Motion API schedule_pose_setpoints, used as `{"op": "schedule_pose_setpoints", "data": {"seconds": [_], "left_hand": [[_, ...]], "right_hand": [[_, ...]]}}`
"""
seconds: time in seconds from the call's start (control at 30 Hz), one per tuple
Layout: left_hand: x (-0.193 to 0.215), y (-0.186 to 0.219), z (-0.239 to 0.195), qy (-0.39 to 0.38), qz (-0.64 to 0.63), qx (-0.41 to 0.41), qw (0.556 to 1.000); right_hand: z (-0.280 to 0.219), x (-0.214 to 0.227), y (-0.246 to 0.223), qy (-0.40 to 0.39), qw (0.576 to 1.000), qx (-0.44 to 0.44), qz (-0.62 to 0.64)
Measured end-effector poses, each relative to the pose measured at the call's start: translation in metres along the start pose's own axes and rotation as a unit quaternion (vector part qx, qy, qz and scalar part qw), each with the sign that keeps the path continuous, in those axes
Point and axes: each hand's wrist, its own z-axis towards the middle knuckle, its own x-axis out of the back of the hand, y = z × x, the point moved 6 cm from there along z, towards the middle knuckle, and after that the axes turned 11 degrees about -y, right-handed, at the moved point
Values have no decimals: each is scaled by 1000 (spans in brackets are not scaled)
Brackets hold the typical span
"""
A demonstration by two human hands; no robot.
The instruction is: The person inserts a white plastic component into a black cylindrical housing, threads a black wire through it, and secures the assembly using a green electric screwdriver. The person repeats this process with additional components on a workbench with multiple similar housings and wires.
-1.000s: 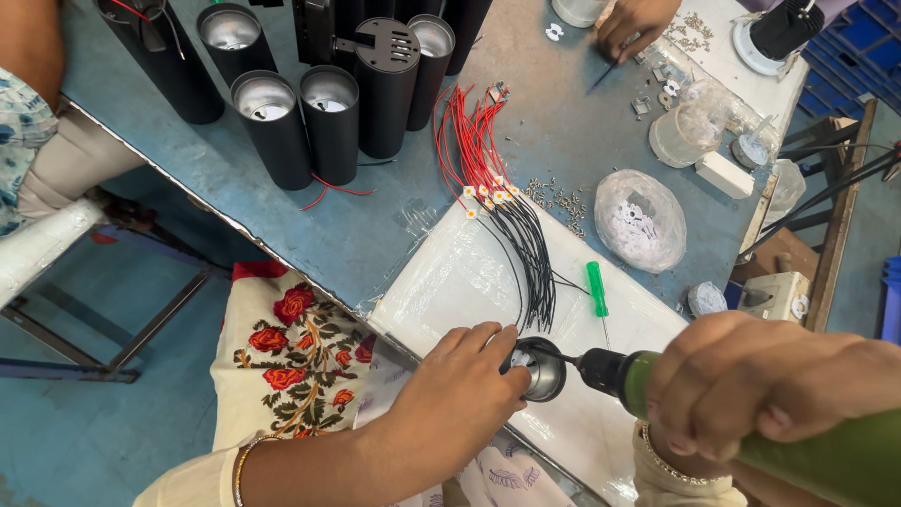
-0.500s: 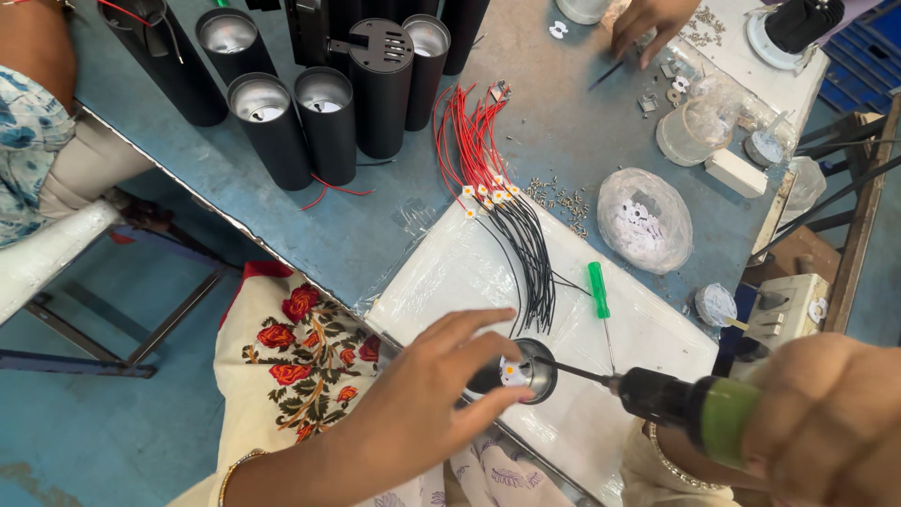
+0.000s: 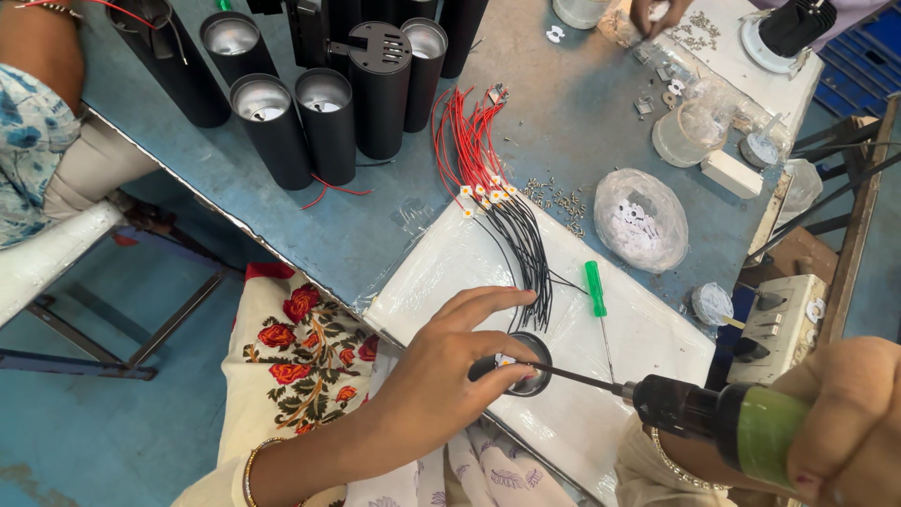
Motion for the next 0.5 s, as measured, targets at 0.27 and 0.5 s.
{"op": "schedule_pose_setpoints", "data": {"seconds": [0.27,0.5], "left_hand": [[1,-3,1,-8,-42,-15,999],[-1,-16,6,-51,-127,9,991]], "right_hand": [[18,6,10,-127,884,-443,79],[-6,4,-5,5,998,-65,-13]]}}
